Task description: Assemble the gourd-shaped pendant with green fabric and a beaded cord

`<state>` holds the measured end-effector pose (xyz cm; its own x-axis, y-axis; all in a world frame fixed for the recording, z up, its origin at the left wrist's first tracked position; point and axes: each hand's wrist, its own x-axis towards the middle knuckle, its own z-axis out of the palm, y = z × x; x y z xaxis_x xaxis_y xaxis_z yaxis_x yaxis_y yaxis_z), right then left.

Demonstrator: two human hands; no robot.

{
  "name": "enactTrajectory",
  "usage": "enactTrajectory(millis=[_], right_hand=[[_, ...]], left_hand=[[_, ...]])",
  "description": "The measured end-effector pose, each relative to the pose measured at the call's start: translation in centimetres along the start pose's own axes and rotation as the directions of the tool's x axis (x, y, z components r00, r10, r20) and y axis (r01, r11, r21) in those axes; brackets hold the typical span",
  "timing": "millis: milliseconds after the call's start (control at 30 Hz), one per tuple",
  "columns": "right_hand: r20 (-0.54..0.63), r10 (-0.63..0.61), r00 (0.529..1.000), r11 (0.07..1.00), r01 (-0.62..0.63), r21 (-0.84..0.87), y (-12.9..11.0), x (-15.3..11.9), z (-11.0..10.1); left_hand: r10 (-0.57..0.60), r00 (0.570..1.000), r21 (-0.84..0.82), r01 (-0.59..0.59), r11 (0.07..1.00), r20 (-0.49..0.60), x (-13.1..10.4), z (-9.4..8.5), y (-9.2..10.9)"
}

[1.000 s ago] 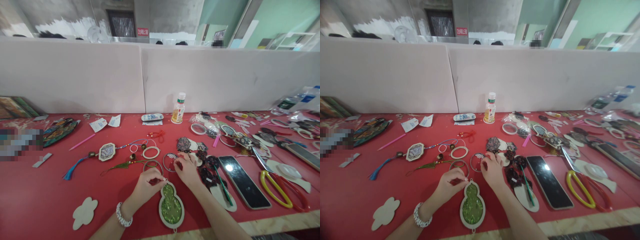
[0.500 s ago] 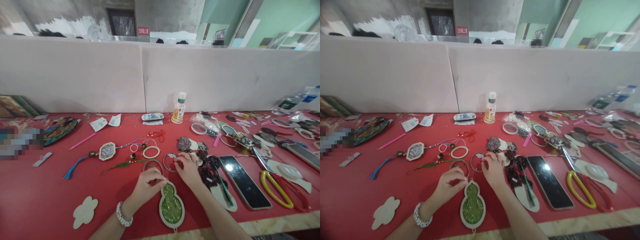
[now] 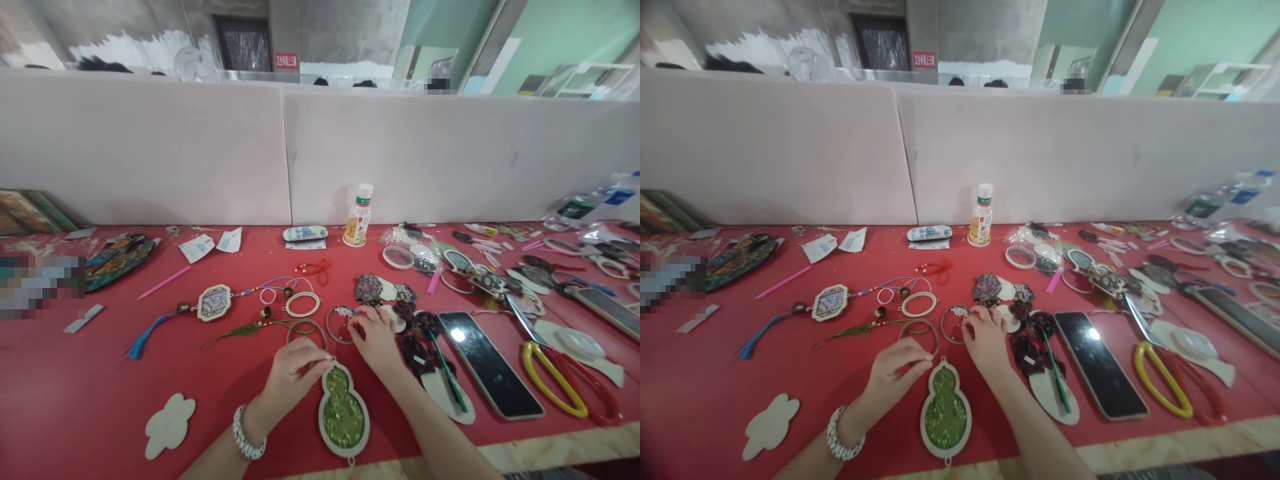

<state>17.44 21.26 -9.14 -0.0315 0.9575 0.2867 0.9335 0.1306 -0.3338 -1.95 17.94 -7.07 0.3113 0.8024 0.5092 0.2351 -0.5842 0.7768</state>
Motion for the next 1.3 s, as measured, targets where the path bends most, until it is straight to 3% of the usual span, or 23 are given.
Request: enactTrajectory(millis=[200,533,1300], right_hand=[[0.020,0.003,1.000,1.000,-0.003,-0.006,-0.20,-0.01,0.14],[0.009,-0.003,1.000,1.000,0.003,0.023,0.11,-0.10,0.51],[0.018,0.017,1.000,0.999,-0.018,0.048,0.22,-0.09,0.68]], left_hand=[[0.035,0.999,0.159,-0.041,0.986,0.042,-0.47,0.40,-0.38],[0.207,0.978,0.099,-0.205,0.974,-0.014,-0.24,0.30,-0.54],[0.277,0.961,0.213,-0.265,0.941,-0.028,-0.59,0.10,-0.64]])
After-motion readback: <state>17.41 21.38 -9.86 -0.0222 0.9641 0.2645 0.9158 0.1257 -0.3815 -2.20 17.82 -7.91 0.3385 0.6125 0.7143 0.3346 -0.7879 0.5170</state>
